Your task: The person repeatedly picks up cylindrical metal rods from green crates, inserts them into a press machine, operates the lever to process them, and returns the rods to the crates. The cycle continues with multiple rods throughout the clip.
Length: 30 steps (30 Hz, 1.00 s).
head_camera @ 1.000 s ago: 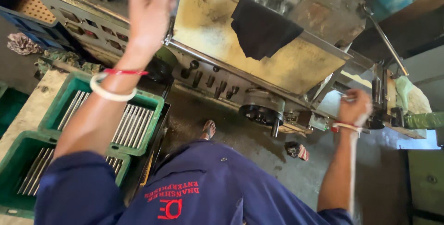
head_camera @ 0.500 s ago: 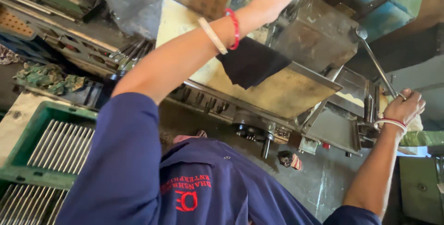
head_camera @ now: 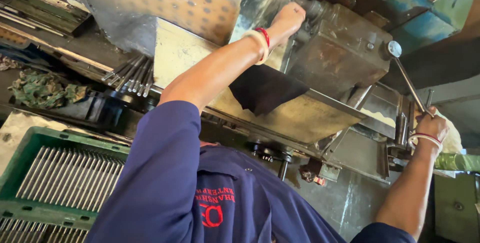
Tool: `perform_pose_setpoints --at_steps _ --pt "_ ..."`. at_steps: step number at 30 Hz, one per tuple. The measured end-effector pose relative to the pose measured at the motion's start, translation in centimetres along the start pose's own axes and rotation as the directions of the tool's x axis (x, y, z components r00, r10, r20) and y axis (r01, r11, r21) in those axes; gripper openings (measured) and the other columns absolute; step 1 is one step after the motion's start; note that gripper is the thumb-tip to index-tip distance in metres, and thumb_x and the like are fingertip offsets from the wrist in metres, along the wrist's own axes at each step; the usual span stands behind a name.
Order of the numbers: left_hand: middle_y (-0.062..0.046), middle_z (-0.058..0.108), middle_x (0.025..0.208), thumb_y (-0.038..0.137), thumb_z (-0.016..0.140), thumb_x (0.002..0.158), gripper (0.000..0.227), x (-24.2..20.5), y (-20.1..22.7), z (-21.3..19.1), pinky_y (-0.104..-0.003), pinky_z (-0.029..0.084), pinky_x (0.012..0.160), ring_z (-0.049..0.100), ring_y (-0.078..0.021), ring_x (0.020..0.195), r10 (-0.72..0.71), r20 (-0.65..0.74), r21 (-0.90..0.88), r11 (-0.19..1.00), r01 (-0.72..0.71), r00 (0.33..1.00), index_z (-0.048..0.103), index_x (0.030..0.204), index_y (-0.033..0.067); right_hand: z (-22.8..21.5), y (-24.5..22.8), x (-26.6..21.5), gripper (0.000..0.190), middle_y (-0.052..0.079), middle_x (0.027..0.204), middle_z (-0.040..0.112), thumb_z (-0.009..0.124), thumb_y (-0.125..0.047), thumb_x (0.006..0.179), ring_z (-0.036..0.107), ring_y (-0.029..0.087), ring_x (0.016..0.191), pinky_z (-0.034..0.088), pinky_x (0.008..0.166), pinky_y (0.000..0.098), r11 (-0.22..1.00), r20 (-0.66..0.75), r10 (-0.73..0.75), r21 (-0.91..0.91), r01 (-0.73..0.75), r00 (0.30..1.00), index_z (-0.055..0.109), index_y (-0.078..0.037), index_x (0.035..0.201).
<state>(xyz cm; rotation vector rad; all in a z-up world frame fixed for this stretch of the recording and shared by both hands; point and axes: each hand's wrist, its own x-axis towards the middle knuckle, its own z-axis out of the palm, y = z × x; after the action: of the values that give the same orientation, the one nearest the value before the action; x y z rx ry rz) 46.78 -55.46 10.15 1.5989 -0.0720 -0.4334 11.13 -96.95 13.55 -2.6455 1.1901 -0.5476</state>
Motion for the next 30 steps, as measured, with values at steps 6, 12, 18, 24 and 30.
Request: perform_pose_setpoints --at_steps 6,12,18,24,30 --pt "-0.017 0.062 0.072 0.017 0.064 0.086 0.018 2.6 -2.2 1.9 -0.047 0.044 0.065 0.053 -0.0258 0.069 0.166 0.088 0.137 0.975 -0.177 0.982 0.068 0.078 0.0020 1.1 -0.6 0.6 0.062 0.026 0.083 0.069 0.041 -0.037 0.120 0.067 0.047 0.083 0.049 0.078 0.0554 0.982 -0.095 -0.157 -0.125 0.145 0.983 0.076 0.004 0.089" --pt "-0.019 0.076 0.079 0.017 0.061 0.080 0.018 9.7 -0.3 3.9 -0.046 0.055 0.071 0.073 -0.0312 0.078 0.034 -0.337 -0.229 0.966 -0.117 0.941 0.071 0.079 0.0023 1.0 -0.7 0.2 0.069 0.024 0.081 0.071 0.035 -0.043 0.123 0.068 0.045 0.084 0.050 0.084 0.0540 0.992 -0.030 -0.078 -0.103 0.074 0.997 0.076 0.001 0.088" --pt "-0.029 0.064 0.132 0.019 0.055 0.089 0.047 12.5 -0.2 2.9 -0.046 0.049 0.102 0.063 -0.0430 0.121 -0.396 -0.478 -0.583 0.811 0.054 0.784 0.062 0.128 -0.0045 1.3 -1.0 0.4 0.076 0.025 0.082 0.070 0.034 -0.044 0.126 0.067 0.047 0.084 0.049 0.082 0.0549 0.990 -0.043 -0.062 -0.132 0.056 0.997 0.076 0.001 0.081" --pt "-0.028 0.052 0.145 0.027 0.048 0.093 0.058 15.7 -0.2 0.9 -0.049 0.051 0.100 0.058 -0.0436 0.125 -0.508 -0.242 -0.840 0.536 0.084 0.826 0.046 0.140 -0.0060 1.7 -0.2 0.7 0.071 0.025 0.084 0.070 0.035 -0.044 0.124 0.067 0.047 0.084 0.049 0.079 0.0559 0.990 -0.057 -0.078 -0.119 0.070 0.995 0.076 0.001 0.087" --pt "-0.032 0.060 0.136 0.026 0.048 0.092 0.056 18.9 -2.6 0.8 -0.048 0.049 0.102 0.063 -0.0458 0.121 -0.522 -0.313 -0.794 0.602 0.083 0.794 0.056 0.133 -0.0103 2.1 0.4 1.1 0.070 0.024 0.083 0.070 0.033 -0.044 0.123 0.067 0.047 0.084 0.048 0.080 0.0561 0.991 -0.040 -0.022 -0.136 0.016 0.999 0.076 -0.001 0.089"
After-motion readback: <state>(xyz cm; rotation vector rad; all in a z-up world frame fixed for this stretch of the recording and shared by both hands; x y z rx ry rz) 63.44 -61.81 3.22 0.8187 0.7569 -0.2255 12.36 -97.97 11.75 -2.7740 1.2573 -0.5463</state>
